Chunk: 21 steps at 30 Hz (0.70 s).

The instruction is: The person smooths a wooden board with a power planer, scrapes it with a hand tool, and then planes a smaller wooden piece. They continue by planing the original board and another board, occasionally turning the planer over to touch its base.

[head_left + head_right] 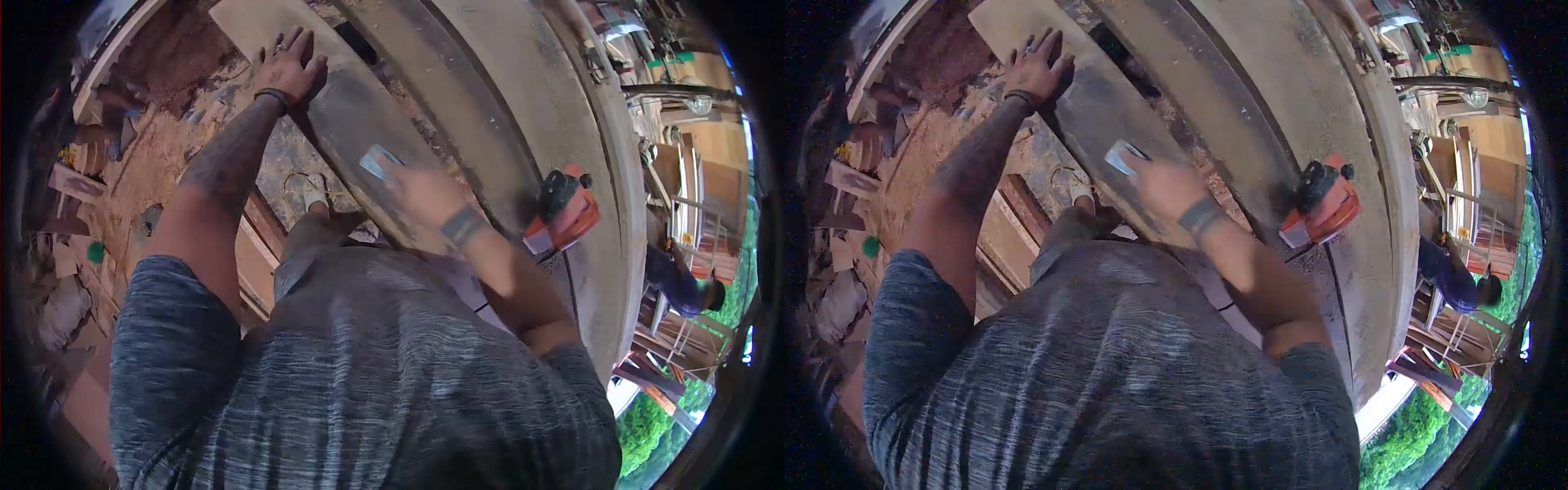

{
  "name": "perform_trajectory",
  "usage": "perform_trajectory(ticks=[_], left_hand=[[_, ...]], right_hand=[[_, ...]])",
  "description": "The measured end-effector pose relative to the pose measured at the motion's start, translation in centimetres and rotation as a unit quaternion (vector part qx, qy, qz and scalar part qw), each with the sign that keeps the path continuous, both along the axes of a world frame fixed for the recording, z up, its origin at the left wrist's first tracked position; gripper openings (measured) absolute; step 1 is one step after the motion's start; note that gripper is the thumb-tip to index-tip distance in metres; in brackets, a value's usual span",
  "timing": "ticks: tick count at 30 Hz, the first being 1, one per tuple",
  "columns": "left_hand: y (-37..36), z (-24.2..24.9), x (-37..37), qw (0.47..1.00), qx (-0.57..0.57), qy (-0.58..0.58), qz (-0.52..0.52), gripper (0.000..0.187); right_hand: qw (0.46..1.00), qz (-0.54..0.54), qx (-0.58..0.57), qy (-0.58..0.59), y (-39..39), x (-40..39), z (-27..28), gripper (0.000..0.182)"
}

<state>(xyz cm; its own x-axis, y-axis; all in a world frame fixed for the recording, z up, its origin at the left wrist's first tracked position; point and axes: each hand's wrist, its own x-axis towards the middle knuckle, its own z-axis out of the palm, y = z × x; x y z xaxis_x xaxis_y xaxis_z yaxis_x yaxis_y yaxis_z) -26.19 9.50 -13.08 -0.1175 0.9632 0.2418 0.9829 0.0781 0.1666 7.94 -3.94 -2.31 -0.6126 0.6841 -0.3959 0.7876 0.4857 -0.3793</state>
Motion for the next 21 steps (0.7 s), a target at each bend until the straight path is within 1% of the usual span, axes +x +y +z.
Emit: perform_trajectory(ticks=[2, 4, 6, 8, 9, 11, 14, 16, 18, 19, 21], left_hand=[[-0.1, 0.1, -0.7, 1.000, 0.000, 0.011, 0.004, 0.072], [0.0, -0.3, -0.5, 1.000, 0.002, 0.013, 0.002, 0.072], [0.3, -0.6, -0.5, 1.000, 0.009, -0.010, -0.002, 0.073], [0.0, -0.8, -0.9, 1.000, 0.010, -0.013, 0.005, 0.074], [-0.1, -0.8, -0.8, 1.000, 0.010, -0.006, 0.004, 0.074], [0.1, -0.7, -0.3, 1.000, 0.014, 0.001, 0.003, 0.074], [0.0, -0.9, -0.7, 1.000, 0.012, 0.012, 0.010, 0.073], [0.2, -1.0, -0.6, 1.000, 0.014, 0.025, 0.008, 0.071], [0.4, -0.7, -0.6, 1.000, 0.014, 0.003, 0.006, 0.073], [0.0, -0.7, -0.5, 1.000, 0.012, -0.011, 0.007, 0.074], [-0.2, -1.6, -0.6, 1.000, 0.021, 0.012, 0.006, 0.071]], right_hand=[[1.000, 0.002, -0.020, -0.022, 0.7, -2.1, 0.6, 0.049], [0.995, 0.062, 0.078, 0.012, -1.8, 1.3, -0.4, 0.048], [0.993, 0.075, 0.094, 0.005, -3.6, 4.2, 0.1, 0.047], [0.999, 0.033, 0.018, -0.035, -5.1, 5.5, 0.7, 0.046], [0.999, 0.026, 0.022, -0.036, -5.2, 4.8, 0.8, 0.046], [0.998, 0.012, 0.048, -0.037, -3.2, 2.0, 0.9, 0.046], [0.994, 0.018, 0.104, -0.037, -1.5, 0.8, -0.6, 0.047], [0.996, 0.020, 0.086, -0.015, -3.5, 3.1, 0.9, 0.047], [0.997, 0.025, 0.076, -0.007, -3.8, 3.8, 1.3, 0.046], [0.997, 0.024, 0.072, -0.011, -4.0, 3.8, 1.1, 0.046], [0.998, 0.011, 0.057, -0.020, -4.6, 3.6, 0.8, 0.044]])
